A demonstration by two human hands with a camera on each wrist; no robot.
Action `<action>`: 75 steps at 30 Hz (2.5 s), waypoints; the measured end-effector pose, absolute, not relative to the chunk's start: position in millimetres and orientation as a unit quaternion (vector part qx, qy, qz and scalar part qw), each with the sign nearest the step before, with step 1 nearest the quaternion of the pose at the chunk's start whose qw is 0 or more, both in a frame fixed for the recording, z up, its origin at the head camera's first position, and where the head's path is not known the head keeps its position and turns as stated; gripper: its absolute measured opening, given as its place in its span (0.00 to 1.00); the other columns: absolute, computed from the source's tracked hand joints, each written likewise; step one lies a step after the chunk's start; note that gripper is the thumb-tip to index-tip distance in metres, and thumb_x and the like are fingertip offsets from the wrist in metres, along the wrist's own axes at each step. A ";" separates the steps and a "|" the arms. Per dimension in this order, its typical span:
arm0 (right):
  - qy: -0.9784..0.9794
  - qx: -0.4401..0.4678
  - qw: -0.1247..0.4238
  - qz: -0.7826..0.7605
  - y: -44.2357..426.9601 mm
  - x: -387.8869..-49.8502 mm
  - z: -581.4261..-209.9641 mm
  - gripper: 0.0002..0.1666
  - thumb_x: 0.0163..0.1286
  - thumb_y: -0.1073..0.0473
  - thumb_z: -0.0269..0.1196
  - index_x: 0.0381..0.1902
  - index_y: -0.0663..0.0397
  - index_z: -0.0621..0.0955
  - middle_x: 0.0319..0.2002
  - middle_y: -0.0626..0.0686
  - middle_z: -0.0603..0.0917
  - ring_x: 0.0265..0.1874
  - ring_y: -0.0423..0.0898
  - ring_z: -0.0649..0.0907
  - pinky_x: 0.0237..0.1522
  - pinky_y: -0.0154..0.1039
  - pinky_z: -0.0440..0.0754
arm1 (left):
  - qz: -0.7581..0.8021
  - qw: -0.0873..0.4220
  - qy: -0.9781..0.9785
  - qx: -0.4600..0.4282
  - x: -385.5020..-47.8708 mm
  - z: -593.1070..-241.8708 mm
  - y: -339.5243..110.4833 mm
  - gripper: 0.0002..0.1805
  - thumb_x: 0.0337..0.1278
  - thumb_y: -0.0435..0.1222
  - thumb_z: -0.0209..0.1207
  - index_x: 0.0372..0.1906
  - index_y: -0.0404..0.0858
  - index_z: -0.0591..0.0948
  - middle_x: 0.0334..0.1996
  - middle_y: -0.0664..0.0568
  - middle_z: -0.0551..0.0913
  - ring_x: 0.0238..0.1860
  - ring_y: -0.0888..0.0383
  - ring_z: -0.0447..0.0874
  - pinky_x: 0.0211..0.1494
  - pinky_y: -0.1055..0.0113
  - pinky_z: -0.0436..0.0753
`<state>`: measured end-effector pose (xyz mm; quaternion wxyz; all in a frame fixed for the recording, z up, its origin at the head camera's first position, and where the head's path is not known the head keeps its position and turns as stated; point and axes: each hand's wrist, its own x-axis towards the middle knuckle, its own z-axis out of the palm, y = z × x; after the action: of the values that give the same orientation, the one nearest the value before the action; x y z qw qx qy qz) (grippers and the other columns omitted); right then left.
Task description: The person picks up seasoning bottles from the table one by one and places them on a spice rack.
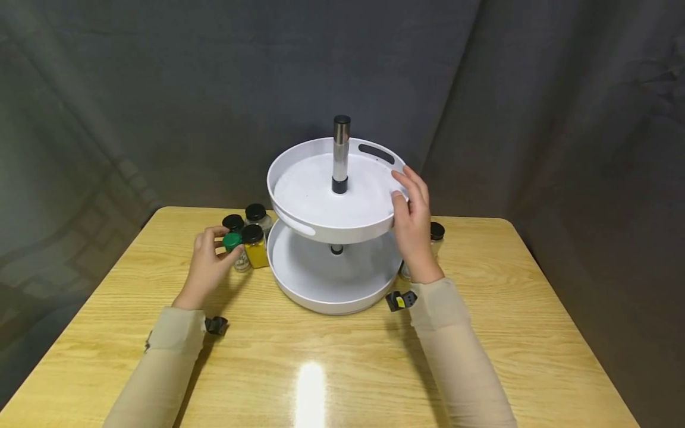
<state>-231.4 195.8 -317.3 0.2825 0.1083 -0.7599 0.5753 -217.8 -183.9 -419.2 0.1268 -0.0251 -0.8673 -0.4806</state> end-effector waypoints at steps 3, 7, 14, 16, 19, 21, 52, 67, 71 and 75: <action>-0.760 0.108 0.283 0.575 196.2 -232.4 -317.5 0.26 0.74 0.64 0.47 0.65 0.65 0.77 0.74 0.52 0.66 0.75 0.48 0.62 0.76 0.41 0.57 | -0.481 0.120 -0.868 -0.026 -217.9 -419.0 -184.1 0.29 0.68 0.35 0.61 0.66 0.30 0.64 0.61 0.31 0.60 0.59 0.38 0.71 0.59 0.49 0.80; -0.760 0.105 0.283 0.576 196.4 -233.5 -317.8 0.26 0.75 0.64 0.46 0.65 0.66 0.77 0.74 0.52 0.66 0.75 0.49 0.62 0.76 0.41 0.57 | -0.481 0.117 -0.868 -0.028 -219.0 -419.4 -185.7 0.28 0.68 0.35 0.61 0.66 0.29 0.64 0.60 0.30 0.62 0.58 0.38 0.71 0.58 0.49 0.80; -0.761 0.108 0.285 0.573 196.8 -232.7 -318.3 0.26 0.75 0.63 0.46 0.66 0.63 0.77 0.74 0.51 0.66 0.75 0.47 0.62 0.76 0.40 0.57 | -0.462 0.116 -0.879 -0.035 -220.8 -420.5 -188.7 0.28 0.67 0.34 0.63 0.65 0.28 0.65 0.57 0.31 0.68 0.56 0.36 0.74 0.55 0.48 0.81; -0.760 0.111 0.288 0.571 197.1 -233.1 -318.5 0.25 0.75 0.63 0.46 0.65 0.62 0.77 0.74 0.51 0.66 0.75 0.47 0.62 0.75 0.40 0.58 | -0.458 0.113 -0.881 -0.035 -221.2 -420.3 -189.4 0.29 0.66 0.33 0.64 0.64 0.28 0.66 0.57 0.31 0.68 0.56 0.35 0.74 0.55 0.47 0.81; -0.761 0.109 0.289 0.570 197.8 -234.2 -319.2 0.25 0.75 0.64 0.46 0.65 0.64 0.77 0.74 0.51 0.66 0.75 0.47 0.62 0.75 0.40 0.58 | -0.457 0.109 -0.882 -0.037 -221.8 -419.4 -190.6 0.29 0.65 0.33 0.64 0.64 0.27 0.66 0.57 0.30 0.69 0.57 0.35 0.75 0.57 0.45 0.81; -0.761 0.108 0.289 0.570 197.7 -234.1 -319.0 0.26 0.75 0.64 0.46 0.65 0.65 0.77 0.74 0.52 0.66 0.75 0.47 0.62 0.75 0.40 0.58 | -0.457 0.107 -0.882 -0.040 -222.1 -418.8 -191.7 0.28 0.65 0.34 0.65 0.63 0.27 0.67 0.57 0.30 0.70 0.57 0.35 0.75 0.58 0.45 0.80; -0.751 0.101 0.298 0.580 191.9 -232.2 -321.8 0.26 0.73 0.65 0.44 0.64 0.68 0.76 0.74 0.55 0.65 0.75 0.48 0.61 0.76 0.40 0.58 | -0.453 0.118 -0.882 -0.059 -215.5 -399.2 -201.2 0.24 0.63 0.32 0.66 0.59 0.27 0.72 0.56 0.34 0.75 0.57 0.38 0.75 0.62 0.44 0.79; -0.756 0.112 0.285 0.578 176.1 -204.9 -297.2 0.27 0.74 0.66 0.41 0.63 0.77 0.73 0.73 0.66 0.62 0.75 0.55 0.59 0.77 0.43 0.56 | -0.457 0.140 -0.877 -0.056 -204.9 -377.2 -195.8 0.26 0.65 0.35 0.65 0.63 0.29 0.71 0.57 0.35 0.74 0.55 0.38 0.77 0.56 0.43 0.84; -0.759 0.121 0.291 0.569 177.5 -204.7 -298.0 0.26 0.74 0.67 0.41 0.63 0.77 0.72 0.73 0.68 0.62 0.75 0.57 0.59 0.76 0.43 0.57 | -0.456 0.155 -0.874 -0.057 -203.1 -372.3 -191.6 0.26 0.65 0.35 0.65 0.63 0.30 0.71 0.57 0.35 0.74 0.55 0.39 0.78 0.56 0.44 0.84; -0.758 0.134 0.297 0.565 180.0 -207.3 -301.5 0.26 0.75 0.67 0.41 0.64 0.77 0.72 0.73 0.69 0.62 0.75 0.57 0.59 0.75 0.43 0.58 | -0.456 0.170 -0.872 -0.059 -201.1 -369.2 -188.2 0.25 0.65 0.34 0.65 0.63 0.31 0.72 0.56 0.35 0.74 0.55 0.39 0.78 0.56 0.43 0.84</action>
<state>-207.3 180.0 -301.5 0.2973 0.1341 -0.7576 0.5654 -201.1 -188.2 -369.2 0.1699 -0.0586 -0.8715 -0.4563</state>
